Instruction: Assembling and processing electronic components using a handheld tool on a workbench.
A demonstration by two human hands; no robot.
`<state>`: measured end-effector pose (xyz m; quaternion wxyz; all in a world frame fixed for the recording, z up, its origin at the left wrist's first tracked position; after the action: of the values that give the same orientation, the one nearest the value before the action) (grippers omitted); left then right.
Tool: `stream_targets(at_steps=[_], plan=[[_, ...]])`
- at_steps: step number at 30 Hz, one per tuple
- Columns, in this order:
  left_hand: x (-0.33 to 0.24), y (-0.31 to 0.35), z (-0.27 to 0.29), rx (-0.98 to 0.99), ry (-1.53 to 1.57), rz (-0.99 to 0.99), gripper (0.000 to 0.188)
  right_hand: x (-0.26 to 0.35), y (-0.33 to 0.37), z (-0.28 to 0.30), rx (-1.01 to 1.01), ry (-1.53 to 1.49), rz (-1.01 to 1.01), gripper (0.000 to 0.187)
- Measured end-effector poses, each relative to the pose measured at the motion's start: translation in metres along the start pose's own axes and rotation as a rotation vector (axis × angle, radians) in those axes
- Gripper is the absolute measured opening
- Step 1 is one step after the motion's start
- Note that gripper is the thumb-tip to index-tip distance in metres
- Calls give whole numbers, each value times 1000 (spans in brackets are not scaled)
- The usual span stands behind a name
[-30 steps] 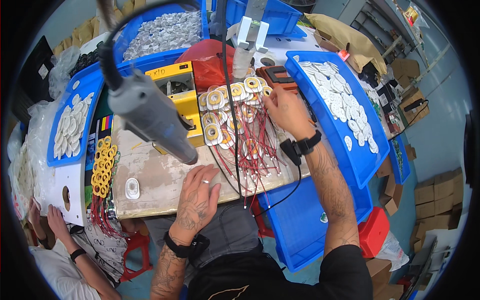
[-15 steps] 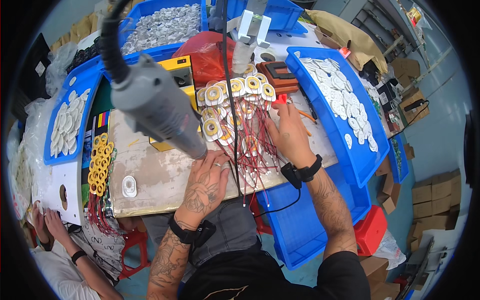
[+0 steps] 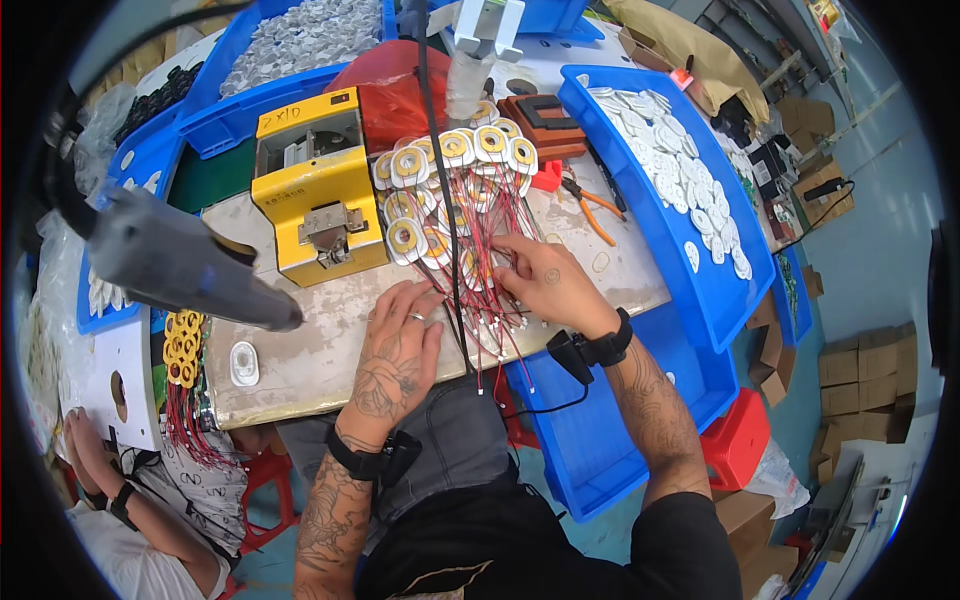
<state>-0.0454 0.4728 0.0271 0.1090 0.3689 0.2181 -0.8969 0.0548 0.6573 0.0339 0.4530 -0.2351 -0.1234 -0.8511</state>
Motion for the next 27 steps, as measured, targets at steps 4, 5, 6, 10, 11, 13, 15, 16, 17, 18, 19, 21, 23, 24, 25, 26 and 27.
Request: stream_targets(at_steps=[4,5,6,10,11,13,15,16,17,18,19,21,23,24,25,26,27], plan=[[-1,0,0,-5,6,-10,34,-10,-6,-8,72,-137,-63,36],[-1,0,0,-3,-1,-4,34,-8,-6,-8,66,-148,-39,36],[0,0,-1,0,-7,5,33,-7,-5,-9,85,-155,-39,36],[-1,0,-4,25,-34,9,33,4,-3,-9,70,-136,71,33],[-2,-1,-3,22,-22,5,33,3,-4,-9,67,-137,68,33],[-2,-1,-2,19,-11,0,33,-8,-5,-12,89,-328,-33,26],[-2,0,-2,9,1,-7,32,-16,-6,-13,98,-426,-84,24],[-2,0,-2,11,-1,-10,32,-20,-5,-12,92,-533,-108,23],[-2,0,-2,1,-4,-11,31,-22,-5,-11,93,-531,-111,23],[-2,0,-1,-8,-7,-13,31,-28,-4,-10,89,-621,-154,22],[-1,0,-2,-7,-3,-14,31,-38,-1,-11,84,-682,-267,22],[-1,1,-1,-12,-7,-12,31,-40,4,-3,46,-736,-245,28],[-1,0,-1,-18,0,-18,32,-47,11,2,32,-712,-300,29],[-1,0,-1,-26,3,-17,34,-50,15,3,38,-697,-333,29],[-1,0,-1,-28,8,-21,34,-53,18,7,-5,-736,-337,30],[-1,0,-1,-25,13,-17,34,-53,20,13,-48,-790,-312,30],[0,-1,-1,-24,17,-14,34,-56,23,15,-46,-774,-339,30]])
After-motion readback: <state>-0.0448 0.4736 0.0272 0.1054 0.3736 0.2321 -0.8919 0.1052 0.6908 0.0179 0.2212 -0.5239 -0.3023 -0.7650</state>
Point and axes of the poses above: each hand's wrist, its own y-axis away from the middle knuckle, its own z-axis out of the back of the hand, x = y × z, the point moved 9 cm from there along -y, towards the middle knuckle, and after that the axes turned 5 degrees about y, right-handed, at the moved point
